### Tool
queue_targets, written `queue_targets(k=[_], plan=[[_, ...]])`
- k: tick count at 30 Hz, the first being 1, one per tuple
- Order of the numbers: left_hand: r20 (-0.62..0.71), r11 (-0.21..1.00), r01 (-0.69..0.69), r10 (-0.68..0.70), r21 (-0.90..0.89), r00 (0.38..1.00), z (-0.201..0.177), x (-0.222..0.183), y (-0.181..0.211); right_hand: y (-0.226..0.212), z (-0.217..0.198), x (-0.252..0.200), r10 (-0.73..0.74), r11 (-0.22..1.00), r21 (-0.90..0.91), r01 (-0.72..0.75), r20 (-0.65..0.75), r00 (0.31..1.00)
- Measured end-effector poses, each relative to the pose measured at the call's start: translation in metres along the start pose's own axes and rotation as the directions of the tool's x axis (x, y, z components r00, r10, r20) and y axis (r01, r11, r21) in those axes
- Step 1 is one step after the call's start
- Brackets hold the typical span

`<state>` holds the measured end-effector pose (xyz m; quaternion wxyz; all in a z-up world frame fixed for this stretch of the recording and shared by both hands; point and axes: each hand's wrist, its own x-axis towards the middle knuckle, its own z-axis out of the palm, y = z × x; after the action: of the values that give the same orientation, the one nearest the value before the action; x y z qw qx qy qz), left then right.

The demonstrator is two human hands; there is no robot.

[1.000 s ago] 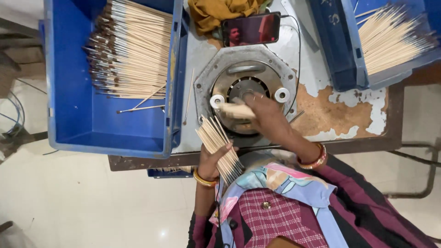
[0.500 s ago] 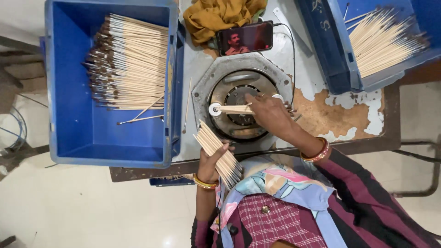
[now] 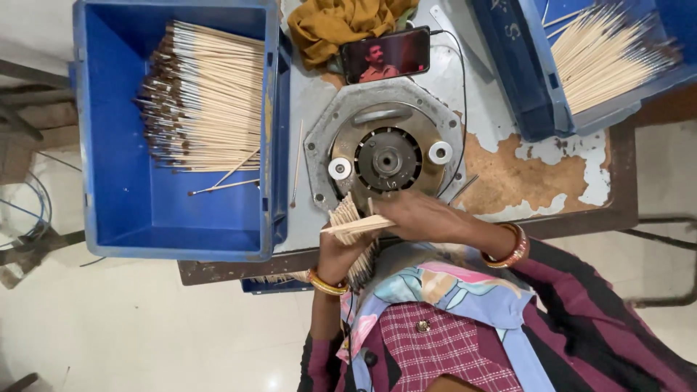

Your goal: Feeding sticks into a processing machine and collecting the finished incense sticks from the output bin.

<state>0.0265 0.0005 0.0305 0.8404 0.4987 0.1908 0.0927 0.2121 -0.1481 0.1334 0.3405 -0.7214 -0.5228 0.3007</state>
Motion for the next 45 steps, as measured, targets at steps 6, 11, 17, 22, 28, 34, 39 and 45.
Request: queue_targets(k=[6, 11, 17, 22, 28, 34, 39, 45], plan=[[-0.265, 0.943, 0.316, -0.333, -0.105, 0.905, 0.001, 0.0, -0.006, 0.006, -0.031, 0.002, -0.055, 0.977, -0.212, -0.009, -0.297, 0.953], [-0.184, 0.861, 0.319, -0.415, -0.395, 0.891, -0.008, -0.01, -0.012, 0.059, -0.001, 0.02, 0.153, 0.86, -0.444, -0.252, -0.246, 0.957], [-0.041, 0.886, 0.233, -0.271, -0.4, 0.962, -0.013, -0.018, -0.045, 0.071, 0.005, 0.024, 0.058, 0.876, -0.442, -0.193, -0.299, 0.952], [-0.167, 0.912, 0.225, -0.295, -0.343, 0.941, 0.008, -0.009, -0.022, 0.033, -0.017, 0.008, 0.215, 0.974, -0.023, -0.224, -0.201, 0.956], [-0.051, 0.853, 0.328, -0.379, -0.406, 0.924, 0.021, -0.015, 0.0, 0.023, -0.011, 0.012, 0.37, 0.849, 0.373, -0.374, 0.086, 0.925], [-0.062, 0.935, 0.204, -0.231, -0.291, 0.971, 0.026, -0.012, 0.005, 0.026, -0.007, 0.012, 0.354, 0.865, 0.365, -0.344, 0.04, 0.934], [-0.115, 0.95, 0.189, -0.222, -0.248, 0.968, 0.028, -0.013, 0.002, 0.023, -0.002, 0.012, 0.358, 0.854, 0.396, -0.337, 0.023, 0.934], [-0.106, 0.936, 0.216, -0.253, -0.277, 0.962, 0.03, -0.011, 0.002, 0.026, 0.003, 0.011, 0.371, 0.837, 0.433, -0.335, 0.0, 0.928]])
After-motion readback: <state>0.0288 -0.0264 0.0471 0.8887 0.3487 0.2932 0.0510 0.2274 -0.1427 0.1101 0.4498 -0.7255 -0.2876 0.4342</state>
